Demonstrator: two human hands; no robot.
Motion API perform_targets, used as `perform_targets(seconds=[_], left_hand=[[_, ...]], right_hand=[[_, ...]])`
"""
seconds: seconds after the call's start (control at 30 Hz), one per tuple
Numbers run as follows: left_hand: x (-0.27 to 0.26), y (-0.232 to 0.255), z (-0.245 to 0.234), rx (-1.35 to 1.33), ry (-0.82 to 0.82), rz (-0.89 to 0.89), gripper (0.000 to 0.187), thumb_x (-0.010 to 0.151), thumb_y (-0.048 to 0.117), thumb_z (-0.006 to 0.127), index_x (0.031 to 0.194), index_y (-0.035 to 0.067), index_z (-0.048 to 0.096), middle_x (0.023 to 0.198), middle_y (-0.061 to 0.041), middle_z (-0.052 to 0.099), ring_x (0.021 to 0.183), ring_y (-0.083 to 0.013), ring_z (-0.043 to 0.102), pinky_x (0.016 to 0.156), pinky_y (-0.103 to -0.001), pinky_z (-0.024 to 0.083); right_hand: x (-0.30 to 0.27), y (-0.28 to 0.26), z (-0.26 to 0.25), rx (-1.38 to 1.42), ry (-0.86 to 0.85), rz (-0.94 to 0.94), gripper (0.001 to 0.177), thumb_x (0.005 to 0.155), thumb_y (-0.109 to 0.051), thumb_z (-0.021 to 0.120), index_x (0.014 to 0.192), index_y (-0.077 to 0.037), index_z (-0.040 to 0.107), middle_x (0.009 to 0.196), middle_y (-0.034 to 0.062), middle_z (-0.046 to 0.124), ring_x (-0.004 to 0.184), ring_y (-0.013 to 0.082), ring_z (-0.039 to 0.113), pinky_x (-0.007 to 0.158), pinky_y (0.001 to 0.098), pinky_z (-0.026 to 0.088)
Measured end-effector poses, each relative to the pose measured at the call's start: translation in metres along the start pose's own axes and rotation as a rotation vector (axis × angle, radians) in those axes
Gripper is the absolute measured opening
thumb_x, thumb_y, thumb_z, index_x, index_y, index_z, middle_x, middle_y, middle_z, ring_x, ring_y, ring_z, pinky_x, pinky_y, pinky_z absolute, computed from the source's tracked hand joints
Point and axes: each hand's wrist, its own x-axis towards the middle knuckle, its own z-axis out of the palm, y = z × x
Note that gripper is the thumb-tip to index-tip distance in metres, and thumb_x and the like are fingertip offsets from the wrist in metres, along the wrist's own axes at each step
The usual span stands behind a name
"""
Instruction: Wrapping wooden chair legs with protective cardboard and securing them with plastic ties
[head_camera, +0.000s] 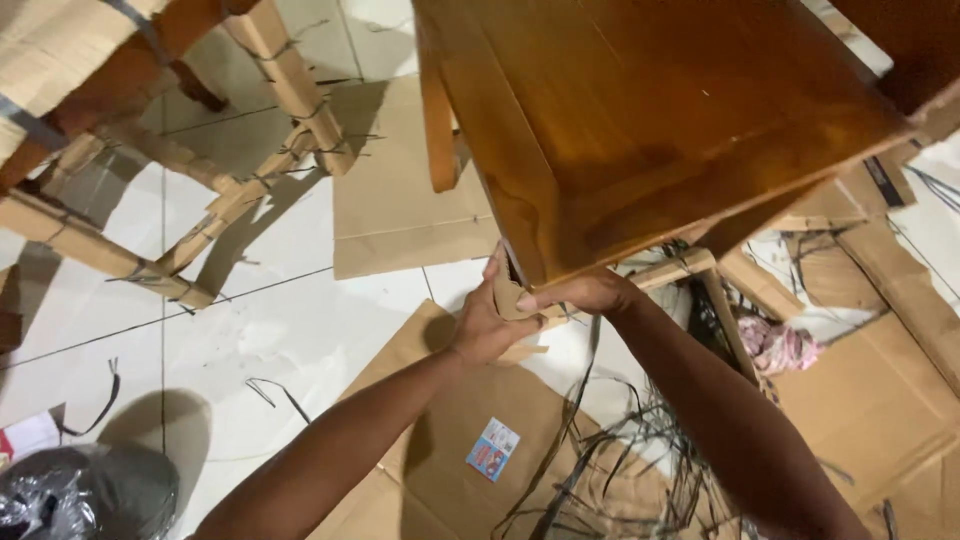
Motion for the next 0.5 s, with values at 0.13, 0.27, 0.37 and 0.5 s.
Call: perform_targets(seconds=[0.13,0.27,0.37,0.5], left_hand=[[0.013,-0.03,0.009,-0.064,-0.006,0.114,0.071,0.064,0.011,0.089,0.129,0.007,0.061,0.117,-0.015,0.072,0.113,-0.0255,0.066,0.103,-0.047,0.051],[0.002,-0.018,0.013,-0.031,0.042,0.257,0.058,0.061,0.01,0.09,0.113,0.009,0.063,0.103,-0.01,0.072,0.102,-0.0197,0.064,0.092,-0.052,0.05],[0.007,-0.027,0.017,-0.034,0.07,0.241,0.056,0.059,0.012,0.089,0.109,0.015,0.063,0.097,-0.004,0.071,0.095,-0.0165,0.064,0.09,-0.047,0.051],[0.011,-0.034,0.016,-0.028,0.071,0.25,0.055,0.06,0.012,0.088,0.108,0.016,0.062,0.094,-0.004,0.071,0.093,-0.0144,0.064,0.088,-0.046,0.052]], right_hand=[[0.008,0.087,-0.003,-0.111,0.132,-0.177,0.05,0.08,-0.026,0.088,0.119,0.003,0.074,0.125,0.0231,0.072,0.129,0.0405,0.061,0.12,0.056,0.033],[-0.028,0.177,0.02,-0.319,0.721,-0.377,0.06,0.087,-0.025,0.086,0.129,-0.002,0.05,0.104,0.0173,0.057,0.1,0.0374,0.065,0.088,0.0496,0.055],[-0.056,0.215,0.052,-0.43,0.562,0.435,0.039,0.097,-0.051,0.065,0.116,-0.017,0.065,0.104,0.0149,0.075,0.107,0.0389,0.071,0.095,0.055,0.057],[-0.053,0.229,0.093,-0.119,0.626,0.13,0.057,0.091,-0.017,0.079,0.14,-0.005,0.054,0.123,0.0209,0.067,0.116,0.0356,0.069,0.092,0.0438,0.062]])
